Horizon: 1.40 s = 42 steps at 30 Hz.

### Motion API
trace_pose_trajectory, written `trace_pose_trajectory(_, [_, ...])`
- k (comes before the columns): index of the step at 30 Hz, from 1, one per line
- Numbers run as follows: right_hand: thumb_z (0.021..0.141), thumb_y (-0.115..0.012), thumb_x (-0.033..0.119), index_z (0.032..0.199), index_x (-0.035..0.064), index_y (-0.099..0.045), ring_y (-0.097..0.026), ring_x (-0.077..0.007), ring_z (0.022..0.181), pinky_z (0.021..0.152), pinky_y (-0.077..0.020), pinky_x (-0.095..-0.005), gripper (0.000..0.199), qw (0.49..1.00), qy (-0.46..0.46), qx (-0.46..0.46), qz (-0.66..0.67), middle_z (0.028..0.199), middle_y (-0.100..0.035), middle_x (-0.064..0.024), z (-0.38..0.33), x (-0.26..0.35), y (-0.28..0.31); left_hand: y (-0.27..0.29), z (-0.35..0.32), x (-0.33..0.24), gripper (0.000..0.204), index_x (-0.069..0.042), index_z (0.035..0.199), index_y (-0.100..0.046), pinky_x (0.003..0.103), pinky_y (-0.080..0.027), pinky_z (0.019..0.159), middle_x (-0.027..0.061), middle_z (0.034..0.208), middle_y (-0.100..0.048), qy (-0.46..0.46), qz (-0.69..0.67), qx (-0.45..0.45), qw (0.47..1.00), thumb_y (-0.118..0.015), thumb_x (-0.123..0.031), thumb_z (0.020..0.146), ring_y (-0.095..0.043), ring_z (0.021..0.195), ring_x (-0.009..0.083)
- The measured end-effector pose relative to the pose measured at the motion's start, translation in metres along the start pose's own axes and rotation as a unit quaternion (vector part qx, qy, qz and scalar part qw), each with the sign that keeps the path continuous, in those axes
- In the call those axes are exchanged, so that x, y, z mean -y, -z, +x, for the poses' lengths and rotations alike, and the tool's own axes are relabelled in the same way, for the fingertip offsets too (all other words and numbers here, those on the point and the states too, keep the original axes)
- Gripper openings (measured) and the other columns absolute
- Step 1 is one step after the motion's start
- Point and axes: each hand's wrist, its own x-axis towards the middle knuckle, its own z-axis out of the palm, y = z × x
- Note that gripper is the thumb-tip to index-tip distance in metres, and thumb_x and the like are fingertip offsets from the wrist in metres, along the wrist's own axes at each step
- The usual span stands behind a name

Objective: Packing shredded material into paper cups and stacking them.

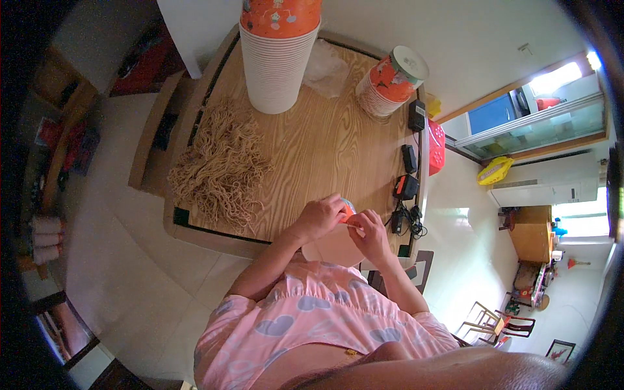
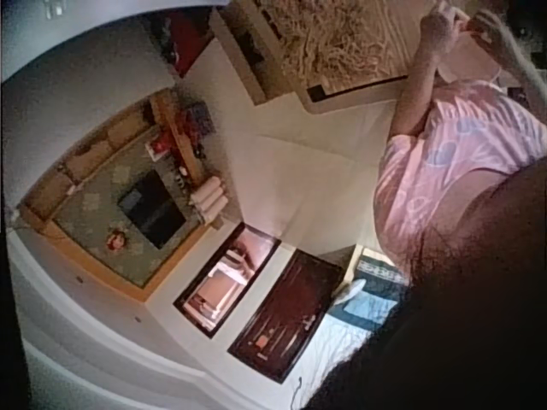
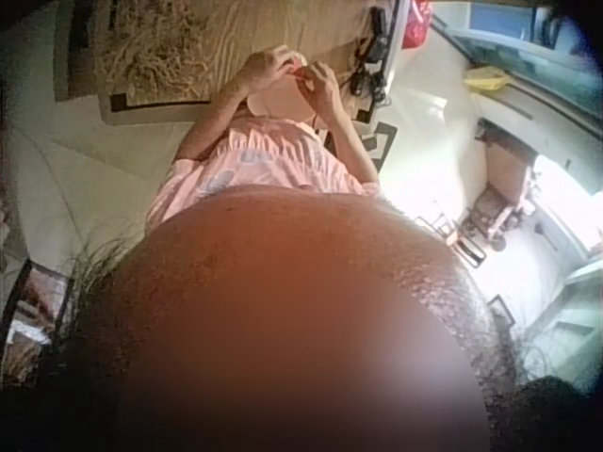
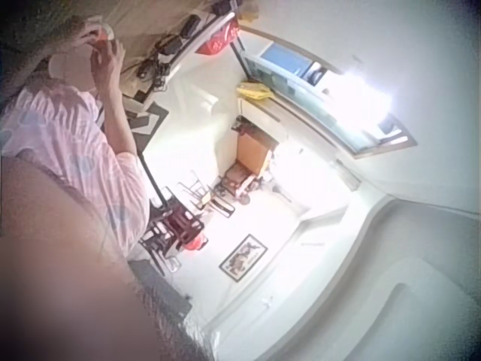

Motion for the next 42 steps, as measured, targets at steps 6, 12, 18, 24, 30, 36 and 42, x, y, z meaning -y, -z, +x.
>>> trace_pose_trajectory(6, [0.069,-0.06,0.006,0.08,0.0061,-0.055,-0.051,-0.0268,0.074,0.066,-0.0393,-0.0357,0.012,0.999,-0.038,0.007,0.033,0.078,-0.053,-0.008,-0.001,0.006,0.002,0.001,0.001,0.001,0.013,-0.004,0.079,-0.053,0.038,-0.046,0.063,0.0103,0.08,-0.051,-0.008,0.019,-0.019,1.0,-0.056,-0.015,0.075,-0.056,0.074,0.0286])
trace_pose_trajectory(12, [0.071,-0.06,0.004,0.082,0.0049,-0.058,-0.052,-0.0254,0.073,0.066,-0.0417,-0.0334,0.011,1.0,-0.03,0.003,0.006,0.075,-0.053,-0.0085,-0.001,0.008,0.001,0.005,-0.001,0.001,0.014,-0.004,0.079,-0.056,0.037,-0.047,0.065,0.0099,0.081,-0.052,-0.012,0.017,-0.003,1.0,-0.057,-0.017,0.075,-0.056,0.075,0.0281])
trace_pose_trajectory(18, [0.072,-0.059,0.003,0.083,0.0046,-0.058,-0.052,-0.025,0.072,0.064,-0.0423,-0.0326,0.011,1.0,0.004,0.012,0.028,0.075,-0.054,-0.0083,-0.002,0.005,0.001,0.008,0.002,-0.008,0.014,-0.004,0.081,-0.057,0.037,-0.047,0.065,0.0102,0.083,-0.053,-0.017,0.031,0.03,0.999,-0.058,-0.017,0.075,-0.056,0.076,0.0284])
trace_pose_trajectory(24, [0.071,-0.06,0.003,0.081,0.003,-0.057,-0.053,-0.0236,0.071,0.06,-0.043,-0.031,0.01,0.997,-0.028,0.012,0.067,0.075,-0.054,-0.0088,-0.003,0.003,0.001,-0.001,0.003,0.002,0.014,-0.003,0.082,-0.055,0.038,-0.047,0.065,0.0106,0.082,-0.053,-0.035,0.062,0.018,0.997,-0.058,-0.014,0.074,-0.056,0.076,0.0292])
trace_pose_trajectory(30, [0.071,-0.061,0.005,0.094,0.0038,-0.051,-0.054,-0.0261,0.07,0.061,-0.0439,-0.0335,0.025,0.989,-0.11,-0.007,0.096,0.075,-0.055,-0.0114,-0.002,0.003,0.005,0.009,0.007,-0.009,0.014,-0.002,0.087,-0.054,0.031,-0.047,0.064,0.0091,0.075,-0.057,0.076,-0.145,-0.009,0.986,-0.057,-0.01,0.076,-0.058,0.068,0.0227])
trace_pose_trajectory(36, [0.069,-0.063,0.005,0.104,0.0065,-0.045,-0.052,-0.0183,0.064,0.061,-0.0433,-0.0281,0.04,0.981,-0.185,-0.038,0.053,0.07,-0.051,-0.0079,0.006,-0.02,0.005,0.041,0.004,-0.021,0.02,-0.005,0.098,-0.049,0.021,-0.044,0.057,0.0022,0.074,-0.055,0.124,-0.513,-0.036,0.849,-0.055,-0.007,0.079,-0.053,0.064,0.0096])
trace_pose_trajectory(42, [0.069,-0.063,0.004,0.1,0.0049,-0.05,-0.055,-0.0226,0.074,0.07,-0.0455,-0.0297,0.034,0.988,0.04,-0.137,-0.055,0.077,-0.055,-0.0094,0.028,0.006,-0.001,0.031,0.004,-0.035,0.023,-0.005,0.102,-0.05,0.021,-0.043,0.053,0.0027,0.076,-0.055,0.059,-0.387,0.032,0.92,-0.053,-0.004,0.079,-0.049,0.06,0.0072])
